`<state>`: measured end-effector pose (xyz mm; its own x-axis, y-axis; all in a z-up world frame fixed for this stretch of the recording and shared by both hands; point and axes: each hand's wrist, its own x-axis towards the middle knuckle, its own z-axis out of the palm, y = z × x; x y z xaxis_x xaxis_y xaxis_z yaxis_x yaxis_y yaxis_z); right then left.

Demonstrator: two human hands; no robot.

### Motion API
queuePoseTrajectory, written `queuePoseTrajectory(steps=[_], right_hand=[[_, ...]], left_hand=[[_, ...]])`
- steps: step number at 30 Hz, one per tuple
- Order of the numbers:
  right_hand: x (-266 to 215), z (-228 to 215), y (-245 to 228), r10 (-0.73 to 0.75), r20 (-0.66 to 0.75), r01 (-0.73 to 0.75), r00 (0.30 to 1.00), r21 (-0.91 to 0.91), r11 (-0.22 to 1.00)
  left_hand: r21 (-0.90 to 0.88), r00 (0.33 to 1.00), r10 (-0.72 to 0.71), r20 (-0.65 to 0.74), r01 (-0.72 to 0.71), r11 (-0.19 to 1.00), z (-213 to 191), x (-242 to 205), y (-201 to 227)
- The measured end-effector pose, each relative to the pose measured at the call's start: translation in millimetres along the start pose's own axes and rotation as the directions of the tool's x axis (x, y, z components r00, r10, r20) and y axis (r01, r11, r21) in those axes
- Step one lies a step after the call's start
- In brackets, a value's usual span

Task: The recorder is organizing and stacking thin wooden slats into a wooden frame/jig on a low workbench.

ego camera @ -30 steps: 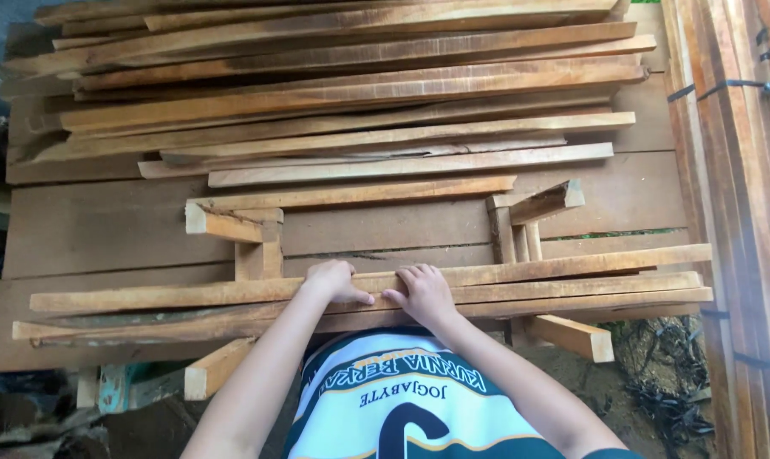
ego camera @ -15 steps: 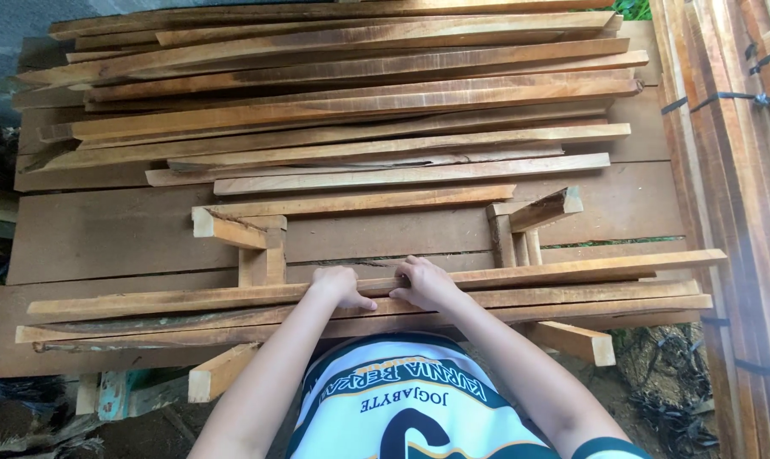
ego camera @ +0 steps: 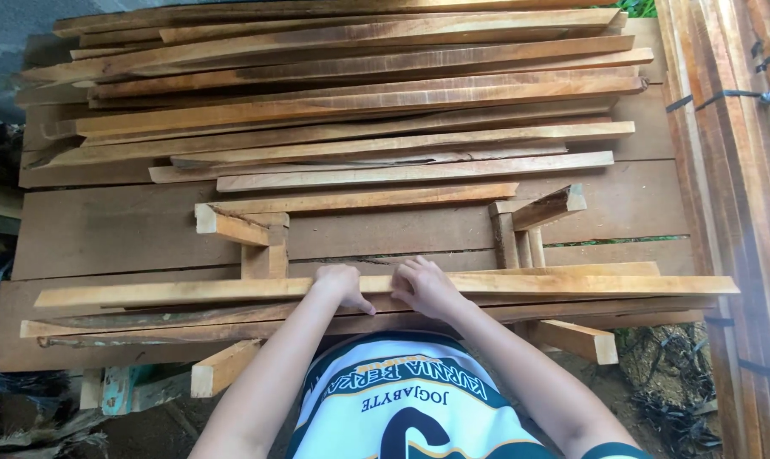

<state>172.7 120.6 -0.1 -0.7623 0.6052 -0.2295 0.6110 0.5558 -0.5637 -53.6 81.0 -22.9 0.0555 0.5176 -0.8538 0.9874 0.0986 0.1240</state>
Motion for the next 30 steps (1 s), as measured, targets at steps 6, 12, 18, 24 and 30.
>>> queuePoseTrajectory(steps=[6,12,18,24,30], right_hand=[[0,5,-4,-0.155,-0.143,0.142,0.977,-0.097,0.985],[5,6,-3,-0.221,-0.197,0.200,0.955,-0.121,0.972],[8,13,2,-0.293,-0.264,0.247,0.919,-0.192,0.950],[12,29,4,-0.146,-0.290,0.147,0.946,-0.018,0.989],[5,43,19,0.100,-0.083,-0.104,0.992,-0.046,0.994]], left_hand=[[-0.087,1.000,-0.007,-0.002,0.007,0.996,-8,-4,-6],[-0.148,1.000,-0.025,-0.018,0.022,0.989,-17,-14,-12],[-0.167,0.998,-0.048,-0.034,0.042,0.985,-16,-10,-15],[-0.243,0.999,-0.041,-0.010,0.037,0.969,-15,-21,-17],[-0.268,1.000,-0.017,0.008,0.018,0.963,-10,-21,-18]])
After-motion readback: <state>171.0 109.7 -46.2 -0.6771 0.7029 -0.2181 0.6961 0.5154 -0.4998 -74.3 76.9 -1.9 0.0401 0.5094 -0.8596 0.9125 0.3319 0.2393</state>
